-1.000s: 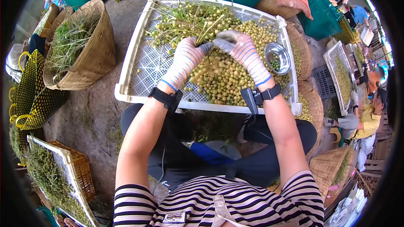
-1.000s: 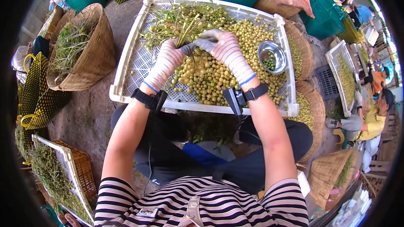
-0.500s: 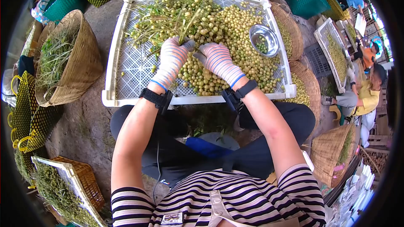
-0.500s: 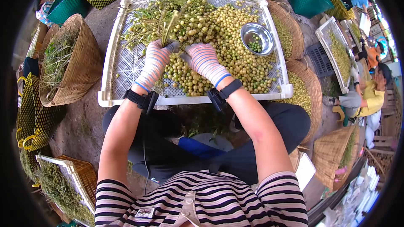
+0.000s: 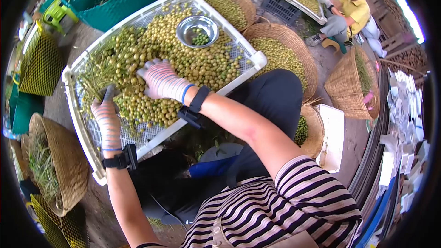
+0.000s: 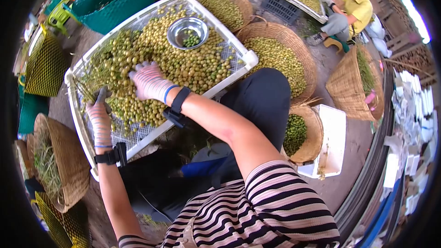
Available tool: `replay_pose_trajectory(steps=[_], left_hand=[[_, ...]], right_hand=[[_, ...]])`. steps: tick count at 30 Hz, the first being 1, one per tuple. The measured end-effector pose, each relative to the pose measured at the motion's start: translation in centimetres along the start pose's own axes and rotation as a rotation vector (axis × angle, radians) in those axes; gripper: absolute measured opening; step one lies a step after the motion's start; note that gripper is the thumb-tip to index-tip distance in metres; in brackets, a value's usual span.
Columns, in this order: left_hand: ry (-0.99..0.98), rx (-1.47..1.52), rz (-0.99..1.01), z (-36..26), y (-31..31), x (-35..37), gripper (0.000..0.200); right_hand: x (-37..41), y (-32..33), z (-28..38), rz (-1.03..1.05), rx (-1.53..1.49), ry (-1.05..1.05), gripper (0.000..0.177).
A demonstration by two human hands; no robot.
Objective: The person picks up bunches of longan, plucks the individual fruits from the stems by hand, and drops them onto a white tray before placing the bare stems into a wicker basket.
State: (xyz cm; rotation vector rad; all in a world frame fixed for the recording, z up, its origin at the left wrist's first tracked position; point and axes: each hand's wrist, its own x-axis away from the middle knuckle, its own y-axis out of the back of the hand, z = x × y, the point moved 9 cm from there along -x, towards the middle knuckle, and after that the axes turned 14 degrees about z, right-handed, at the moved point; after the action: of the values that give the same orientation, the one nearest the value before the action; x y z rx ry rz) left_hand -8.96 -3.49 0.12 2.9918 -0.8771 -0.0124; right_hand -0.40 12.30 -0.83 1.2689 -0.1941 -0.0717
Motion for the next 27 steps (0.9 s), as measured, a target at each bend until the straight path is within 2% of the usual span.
replay_pose_trajectory(steps=[4, 5, 6, 8, 12, 16, 18, 20, 22, 24, 26, 27], left_hand=[[0.052, 0.030, 0.074, -0.1, -1.7, 0.3, 0.013], [0.044, 0.030, 0.065, -1.1, -2.5, 0.9, 0.011], [0.040, 0.026, 0.066, -1.2, -2.6, 1.0, 0.011], [0.001, 0.066, 0.054, -1.3, -2.4, 1.1, 0.012], [0.045, 0.058, 0.015, -0.7, -0.7, 1.0, 0.011], [-0.049, 0.020, -0.030, 0.0, -0.4, 0.7, 0.011], [-0.035, 0.179, -0.013, 2.2, 0.5, -0.4, 0.010], [-0.022, 0.135, -0.096, 0.0, 0.9, 0.3, 0.011], [0.008, 0.197, -0.078, 1.4, 1.6, 0.0, 0.012], [0.009, 0.142, -0.067, 0.2, 0.9, 0.5, 0.013], [-0.029, 0.188, -0.022, 0.2, 0.8, 0.2, 0.014], [-0.060, 0.217, -0.079, -0.5, 1.6, 0.3, 0.013]], right_hand=[[-1.4, 1.6, 2.5, -0.016, -0.127, 0.070, 0.060], [-2.0, 1.2, 3.0, 0.051, -0.258, 0.119, 0.051], [-3.1, 0.5, 3.4, 0.044, -0.225, 0.135, 0.038], [-3.5, -1.4, 4.0, 0.143, -0.231, 0.185, 0.027], [-2.1, -0.7, 3.7, -0.097, -0.141, 0.277, 0.020], [-2.6, -1.6, 1.9, 0.056, 0.034, 0.156, 0.017], [-2.6, -1.7, 1.8, -0.020, 0.069, 0.220, 0.015], [-1.6, -1.0, 2.2, -0.193, 0.159, 0.454, 0.015], [-2.1, -1.2, 1.0, -0.089, 0.200, 0.332, 0.015], [-3.0, -1.5, -0.4, 0.061, 0.156, 0.174, 0.016], [-2.7, -1.1, -0.8, 0.121, 0.192, 0.104, 0.017], [-3.3, -2.1, -2.2, 0.164, 0.244, 0.039, 0.018]])
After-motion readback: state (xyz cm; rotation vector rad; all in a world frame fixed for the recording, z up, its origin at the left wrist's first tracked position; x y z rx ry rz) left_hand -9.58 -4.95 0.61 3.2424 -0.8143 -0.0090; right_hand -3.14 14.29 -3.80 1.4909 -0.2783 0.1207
